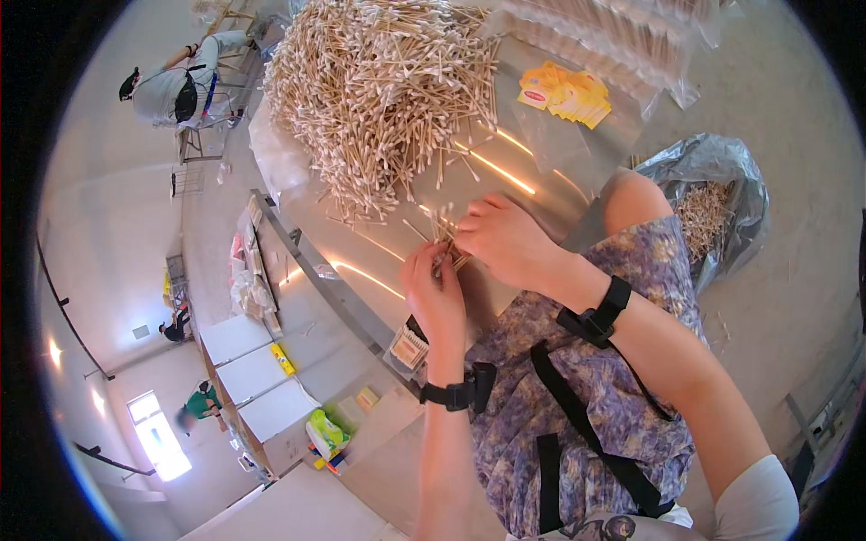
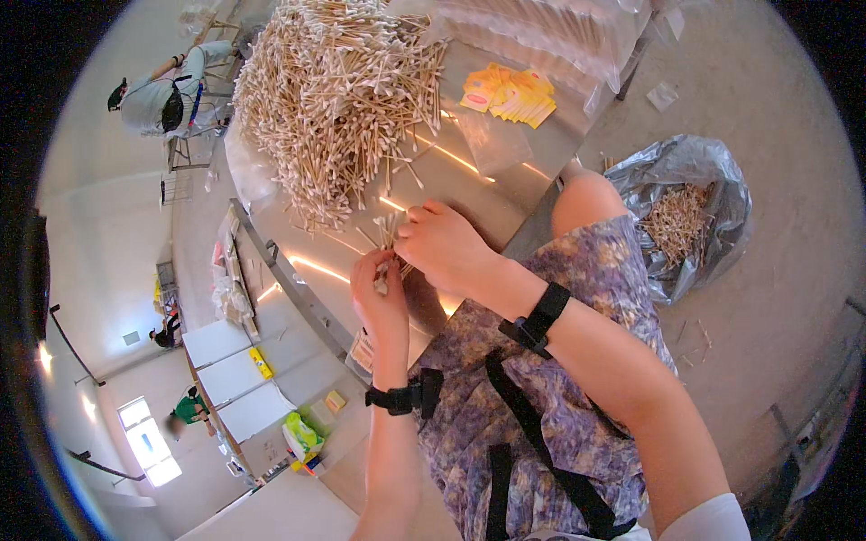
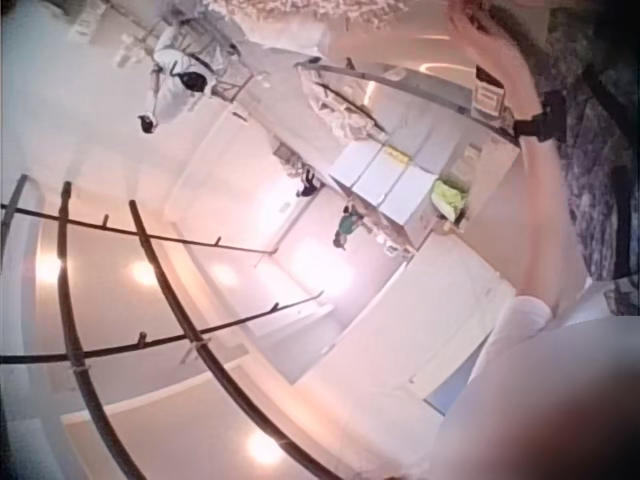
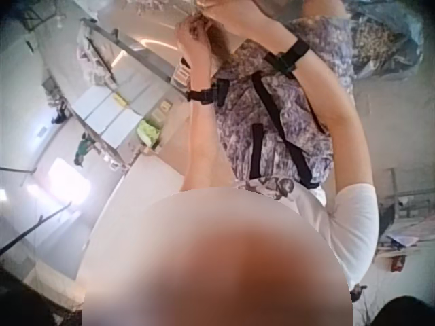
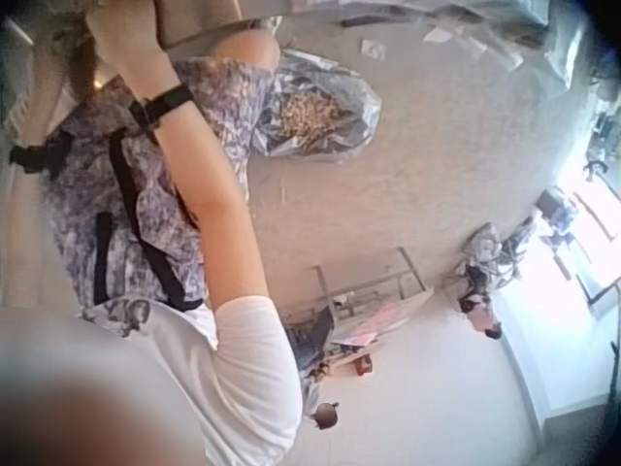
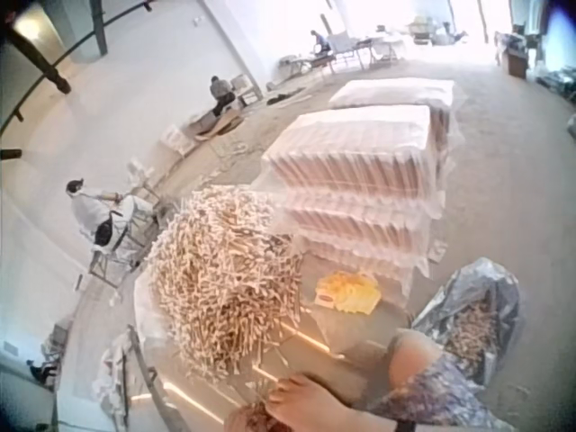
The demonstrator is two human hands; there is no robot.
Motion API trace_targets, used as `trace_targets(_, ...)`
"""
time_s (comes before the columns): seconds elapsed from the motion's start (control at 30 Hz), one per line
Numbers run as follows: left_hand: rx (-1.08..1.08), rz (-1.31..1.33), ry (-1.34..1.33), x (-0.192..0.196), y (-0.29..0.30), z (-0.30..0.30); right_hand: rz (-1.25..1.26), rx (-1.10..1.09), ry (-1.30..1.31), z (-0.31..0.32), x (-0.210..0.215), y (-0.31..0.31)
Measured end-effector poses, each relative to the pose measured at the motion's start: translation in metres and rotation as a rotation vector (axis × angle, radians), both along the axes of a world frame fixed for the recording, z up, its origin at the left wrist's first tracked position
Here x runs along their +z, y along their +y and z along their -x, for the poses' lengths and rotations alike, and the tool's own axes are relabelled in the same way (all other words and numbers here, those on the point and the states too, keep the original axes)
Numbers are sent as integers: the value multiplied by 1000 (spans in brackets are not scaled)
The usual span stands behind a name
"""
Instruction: The user is counting and organizing wooden-shafted swabs into plastic bags and sealing them.
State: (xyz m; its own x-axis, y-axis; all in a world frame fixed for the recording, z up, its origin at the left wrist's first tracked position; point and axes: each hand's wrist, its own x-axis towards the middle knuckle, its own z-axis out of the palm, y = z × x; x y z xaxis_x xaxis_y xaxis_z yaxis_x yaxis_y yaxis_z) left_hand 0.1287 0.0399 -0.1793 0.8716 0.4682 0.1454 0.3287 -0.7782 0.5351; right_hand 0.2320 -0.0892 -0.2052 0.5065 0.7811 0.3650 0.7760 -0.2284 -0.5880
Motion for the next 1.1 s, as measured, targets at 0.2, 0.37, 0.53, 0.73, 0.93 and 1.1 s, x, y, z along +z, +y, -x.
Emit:
trace_targets(0.2,207,75,-11,4,7,19,-28,-128,-10,0,8,-1)
trace_targets(0.37,86,166,61,5,15,1,-107,-130,-26,0,3,5)
trace_targets(0.53,-122,286,87,5,21,1,-96,-18,32,-3,2,5)
trace_targets(0.73,-219,68,64,9,35,24,17,37,-58,-9,0,7)
trace_targets(0.93,-104,-15,5,7,41,27,-122,-18,-66,-11,-5,13)
trace_targets(1.1,-48,-14,15,5,45,27,-84,-123,-97,-12,-4,10)
